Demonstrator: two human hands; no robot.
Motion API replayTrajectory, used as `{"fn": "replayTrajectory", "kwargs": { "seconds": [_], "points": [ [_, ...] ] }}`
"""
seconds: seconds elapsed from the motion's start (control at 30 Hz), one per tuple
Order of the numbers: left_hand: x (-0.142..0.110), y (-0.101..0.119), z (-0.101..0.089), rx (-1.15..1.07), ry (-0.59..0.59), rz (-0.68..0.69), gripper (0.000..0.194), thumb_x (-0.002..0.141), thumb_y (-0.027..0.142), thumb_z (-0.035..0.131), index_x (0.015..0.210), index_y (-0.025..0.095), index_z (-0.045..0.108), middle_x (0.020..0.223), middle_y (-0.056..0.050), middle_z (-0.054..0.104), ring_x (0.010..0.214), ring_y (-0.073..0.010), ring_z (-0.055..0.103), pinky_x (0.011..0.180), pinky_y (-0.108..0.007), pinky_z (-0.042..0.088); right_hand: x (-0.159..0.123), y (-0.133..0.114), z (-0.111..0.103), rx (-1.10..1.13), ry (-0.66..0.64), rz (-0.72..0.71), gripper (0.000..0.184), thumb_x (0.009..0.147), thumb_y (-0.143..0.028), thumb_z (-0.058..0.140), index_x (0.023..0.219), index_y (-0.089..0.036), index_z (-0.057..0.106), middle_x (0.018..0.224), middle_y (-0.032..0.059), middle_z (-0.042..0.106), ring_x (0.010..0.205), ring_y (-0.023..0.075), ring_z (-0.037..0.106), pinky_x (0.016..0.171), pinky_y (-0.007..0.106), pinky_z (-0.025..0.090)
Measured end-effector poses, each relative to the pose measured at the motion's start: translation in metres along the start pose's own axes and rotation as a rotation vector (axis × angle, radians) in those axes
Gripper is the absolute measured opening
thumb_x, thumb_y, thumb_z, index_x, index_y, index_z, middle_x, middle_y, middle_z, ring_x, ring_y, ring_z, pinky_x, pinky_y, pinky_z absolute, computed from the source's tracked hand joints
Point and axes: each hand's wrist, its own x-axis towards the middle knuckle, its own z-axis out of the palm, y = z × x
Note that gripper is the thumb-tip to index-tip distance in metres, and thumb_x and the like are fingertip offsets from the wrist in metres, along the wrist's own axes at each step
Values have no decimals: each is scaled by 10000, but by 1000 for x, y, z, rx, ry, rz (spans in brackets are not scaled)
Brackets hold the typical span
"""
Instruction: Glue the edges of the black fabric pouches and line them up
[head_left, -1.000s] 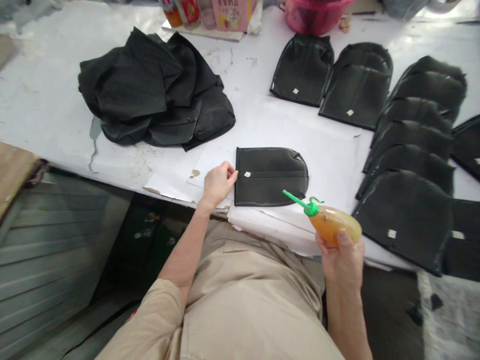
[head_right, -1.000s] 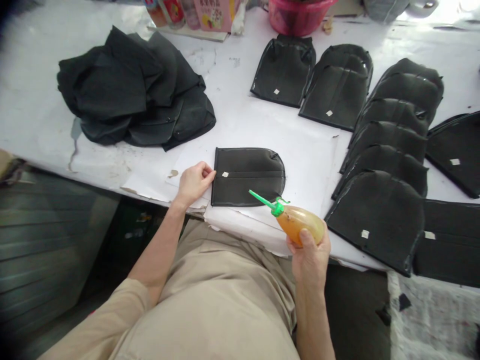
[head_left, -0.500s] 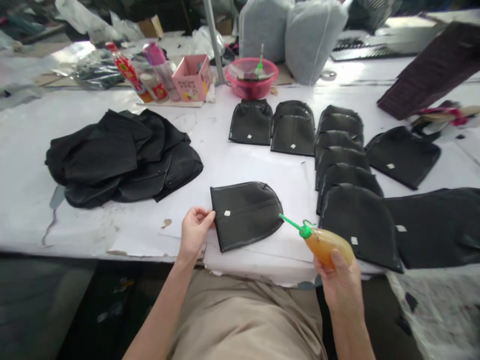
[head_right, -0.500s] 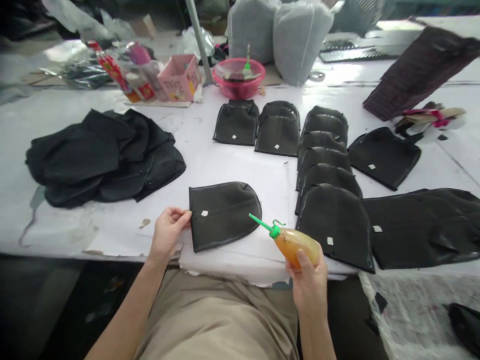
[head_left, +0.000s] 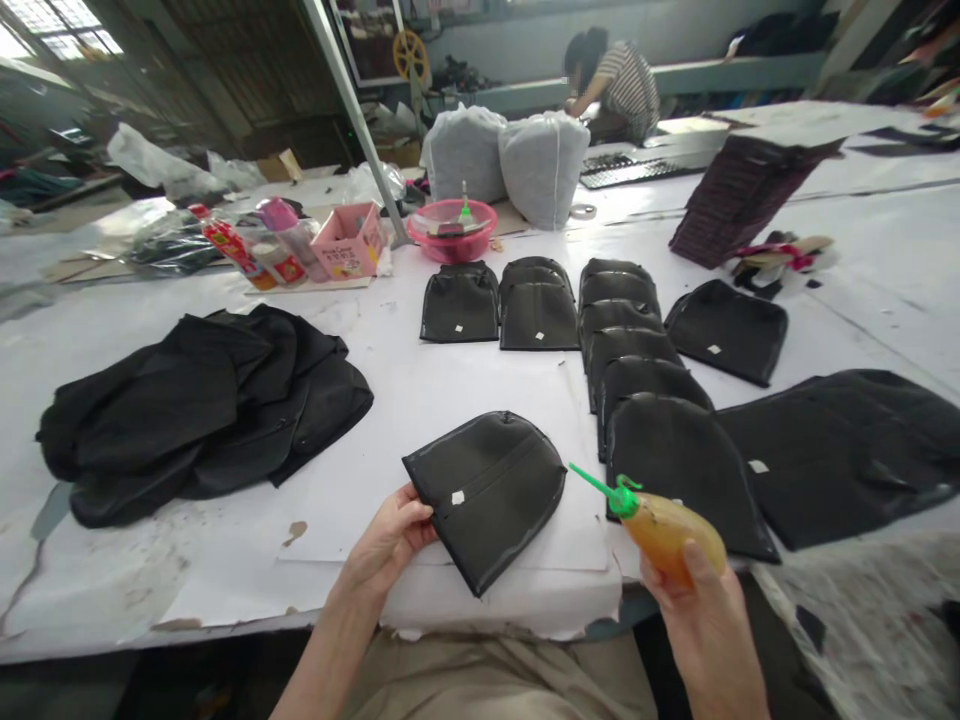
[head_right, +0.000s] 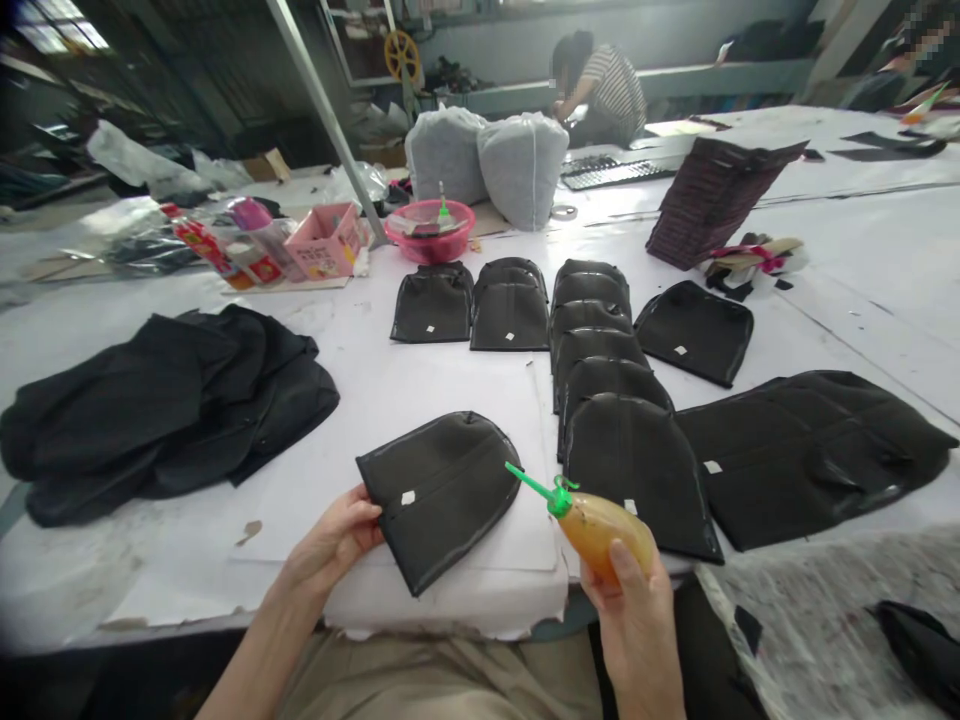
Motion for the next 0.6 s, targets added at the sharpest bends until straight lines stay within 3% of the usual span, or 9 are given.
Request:
{"fn": "replayTrajectory", "kwargs": {
  "seconds": [0.13, 0.27, 0.47, 0.6],
  "points": [
    [13, 15, 21, -102, -39, 77, 330, 626, 162, 764, 951, 218, 765, 968, -33, 768, 825, -197, 705, 717, -294, 594, 6, -9, -10, 20, 25, -69, 521, 590, -434, 925, 1023, -208, 743, 996, 68, 774, 796, 194, 734, 584, 228, 613],
    [39, 44, 57, -179, -113, 186, 393, 588, 97, 752, 973, 174, 733, 961, -38, 768, 813, -181, 697, 708, -278, 581, 12, -13, -25, 44, 48, -128, 445, 653, -415, 896, 1014, -207, 740, 977, 55, 773, 811, 188, 733, 597, 220, 616],
    [104, 99, 130, -245, -190, 456, 357, 598, 50, 683, 922, 198, 672, 817, 25, 734, 720, -118, 669, 646, -208, 526, 17, -13, -48, 72, 119, -125, 413, 677, -406, 877, 1015, -213, 740, 1000, 47, 766, 823, 186, 725, 593, 220, 616],
    [161, 114, 171, -329, -179, 566, 252, 605, 46, 653, 801, 189, 588, 743, 53, 687, 681, -93, 647, 658, -199, 520, 19, -14, -62, 48, 176, -86, 469, 646, -454, 888, 1022, -218, 737, 1043, 61, 765, 855, 207, 726, 620, 250, 629]
  ]
}}
